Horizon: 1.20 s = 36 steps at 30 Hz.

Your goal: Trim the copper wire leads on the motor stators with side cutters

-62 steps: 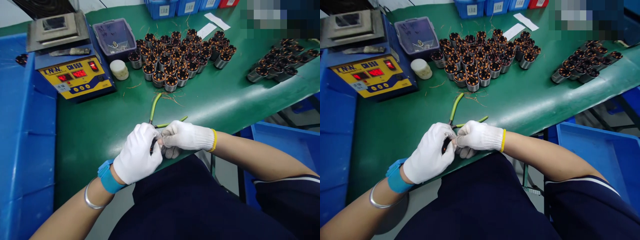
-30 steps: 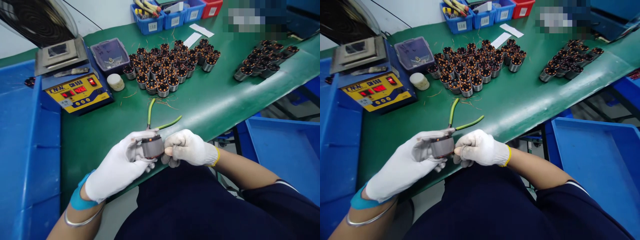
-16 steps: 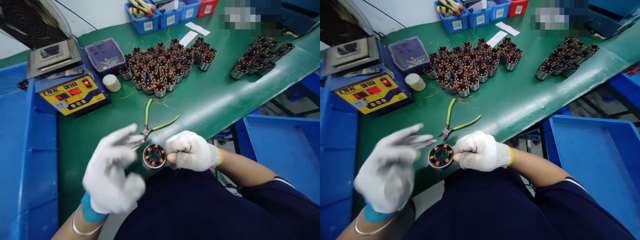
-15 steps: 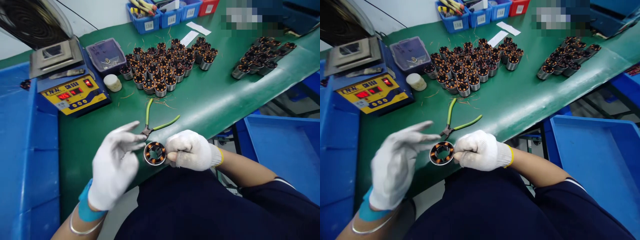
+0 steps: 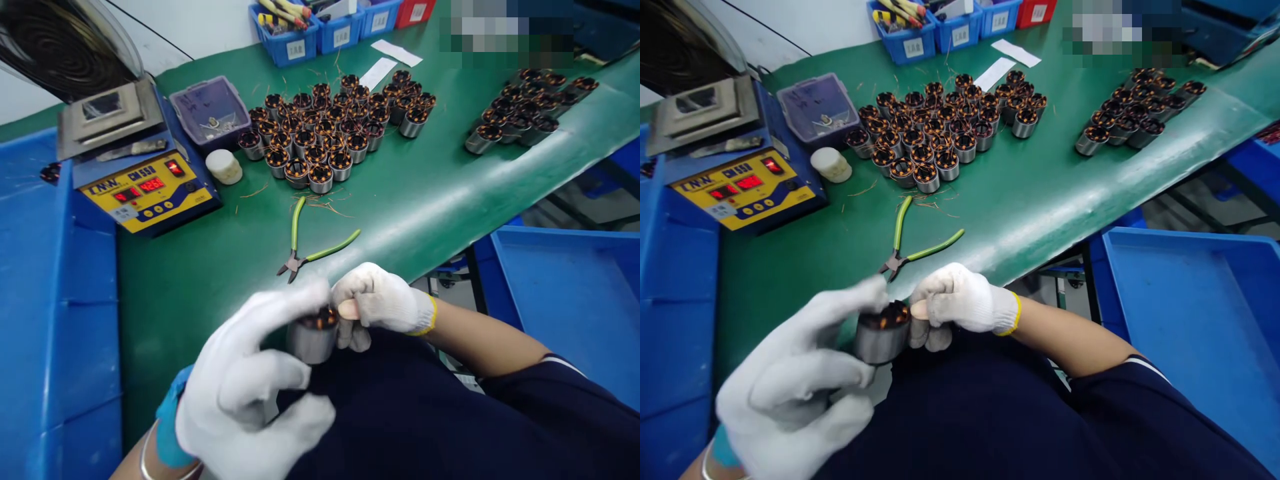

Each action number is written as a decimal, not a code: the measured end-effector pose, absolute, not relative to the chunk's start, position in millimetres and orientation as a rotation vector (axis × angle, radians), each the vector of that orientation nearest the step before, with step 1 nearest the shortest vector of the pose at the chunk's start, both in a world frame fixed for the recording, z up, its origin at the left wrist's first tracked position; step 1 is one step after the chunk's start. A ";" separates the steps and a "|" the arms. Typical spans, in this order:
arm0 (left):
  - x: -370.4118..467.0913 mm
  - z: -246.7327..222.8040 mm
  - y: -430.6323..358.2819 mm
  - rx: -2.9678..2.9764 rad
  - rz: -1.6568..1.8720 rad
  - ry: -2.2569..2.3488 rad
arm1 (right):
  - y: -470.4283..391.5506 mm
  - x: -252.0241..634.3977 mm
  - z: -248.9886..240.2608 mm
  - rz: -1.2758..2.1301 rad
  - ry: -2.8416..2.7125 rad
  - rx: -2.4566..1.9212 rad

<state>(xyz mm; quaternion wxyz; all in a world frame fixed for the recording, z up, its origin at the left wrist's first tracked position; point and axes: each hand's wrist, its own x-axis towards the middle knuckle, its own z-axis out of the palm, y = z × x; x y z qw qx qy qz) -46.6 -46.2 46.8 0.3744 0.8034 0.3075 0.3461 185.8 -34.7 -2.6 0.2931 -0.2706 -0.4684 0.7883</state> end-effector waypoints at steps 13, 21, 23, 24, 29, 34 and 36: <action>-46.1 43.0 -26.7 1.510 0.579 0.818 | -36.3 184.5 3.4 1.880 -1.559 -0.890; -33.5 40.1 -23.4 2.037 0.390 0.926 | -29.7 176.5 3.1 1.429 -1.898 -0.860; -30.1 31.7 -21.7 2.218 0.426 0.997 | -29.0 174.6 1.5 1.671 -1.693 -0.991; -30.3 26.9 -21.5 2.293 0.501 1.030 | -29.0 174.8 0.7 1.806 -1.573 -1.034; -35.6 13.5 -20.7 2.399 0.624 1.141 | -26.0 188.1 5.0 1.257 -1.956 -1.207; -30.9 20.8 -17.5 2.296 0.472 1.209 | -20.8 189.6 10.8 0.006 -2.507 -0.909; -29.2 22.7 -17.1 2.261 0.416 1.221 | -21.5 186.0 10.5 -0.141 -2.658 -0.893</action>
